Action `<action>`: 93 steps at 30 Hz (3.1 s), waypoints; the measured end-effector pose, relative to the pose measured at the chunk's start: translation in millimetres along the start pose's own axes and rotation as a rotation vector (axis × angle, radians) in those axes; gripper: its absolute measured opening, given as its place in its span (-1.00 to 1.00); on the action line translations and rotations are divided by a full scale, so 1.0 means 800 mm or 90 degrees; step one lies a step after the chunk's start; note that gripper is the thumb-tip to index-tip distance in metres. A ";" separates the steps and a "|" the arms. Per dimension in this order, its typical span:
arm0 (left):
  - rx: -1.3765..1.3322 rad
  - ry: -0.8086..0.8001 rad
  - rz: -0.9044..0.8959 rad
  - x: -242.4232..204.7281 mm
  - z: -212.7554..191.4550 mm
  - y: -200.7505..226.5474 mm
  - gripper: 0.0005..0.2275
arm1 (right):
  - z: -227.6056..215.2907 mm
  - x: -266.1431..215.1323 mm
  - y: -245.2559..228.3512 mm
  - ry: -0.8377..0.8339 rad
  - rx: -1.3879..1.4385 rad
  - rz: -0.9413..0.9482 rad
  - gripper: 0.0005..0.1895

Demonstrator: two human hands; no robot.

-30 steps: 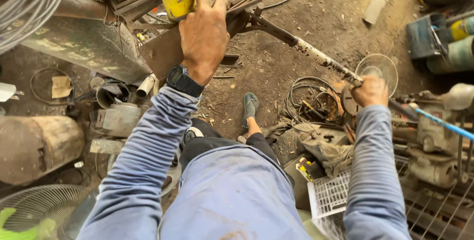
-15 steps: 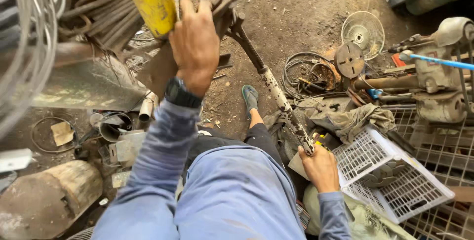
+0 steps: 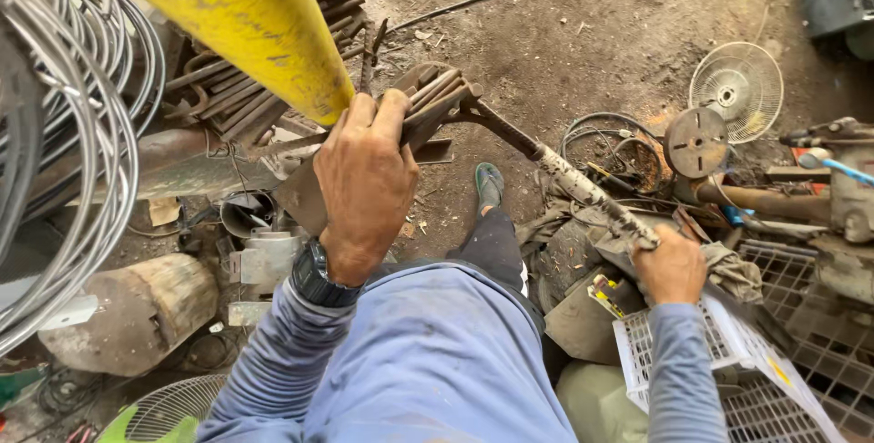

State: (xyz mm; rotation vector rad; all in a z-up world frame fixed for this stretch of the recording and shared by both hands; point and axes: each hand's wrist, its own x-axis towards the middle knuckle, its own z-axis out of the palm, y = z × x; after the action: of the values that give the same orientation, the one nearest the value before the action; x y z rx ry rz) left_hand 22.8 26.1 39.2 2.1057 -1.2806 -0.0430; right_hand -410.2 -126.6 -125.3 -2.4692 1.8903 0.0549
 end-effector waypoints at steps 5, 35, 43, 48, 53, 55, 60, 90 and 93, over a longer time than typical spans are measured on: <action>-0.134 0.095 0.053 0.032 -0.001 0.022 -0.60 | 0.009 0.138 0.025 0.051 -0.058 -0.124 -0.79; 0.117 0.063 0.061 0.085 0.039 0.082 -0.61 | -0.016 0.549 -0.088 -0.139 -0.186 -0.497 -0.92; 0.322 0.043 0.102 0.133 0.149 0.093 -0.91 | -0.024 0.608 -0.162 -0.118 -0.214 -0.567 -0.91; 0.315 0.023 0.094 0.132 0.178 0.084 -0.94 | -0.028 0.606 -0.165 -0.133 -0.213 -0.559 -0.85; 0.315 0.000 0.097 0.135 0.197 0.071 -0.91 | -0.027 0.623 -0.184 -0.180 -0.230 -0.512 -0.88; 0.311 -0.023 0.068 0.140 0.204 0.064 -0.89 | -0.025 0.633 -0.199 -0.171 -0.221 -0.519 -0.87; 0.275 0.016 0.055 0.137 0.178 0.072 -0.85 | -0.021 0.643 -0.205 -0.160 -0.249 -0.536 -0.84; -0.129 0.151 -0.190 0.043 0.066 0.013 -0.79 | -0.033 0.589 -0.156 -0.259 -0.287 -0.405 -0.70; -0.122 0.147 -0.184 0.037 0.069 0.010 -0.84 | -0.041 0.569 -0.122 -0.190 -0.220 -0.427 -0.67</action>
State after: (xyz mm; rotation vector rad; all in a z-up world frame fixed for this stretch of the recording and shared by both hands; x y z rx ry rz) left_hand 12.3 -28.7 9.3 2.0457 -0.7996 -0.0448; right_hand -197.3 -541.4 -113.8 -2.9620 0.9389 0.7291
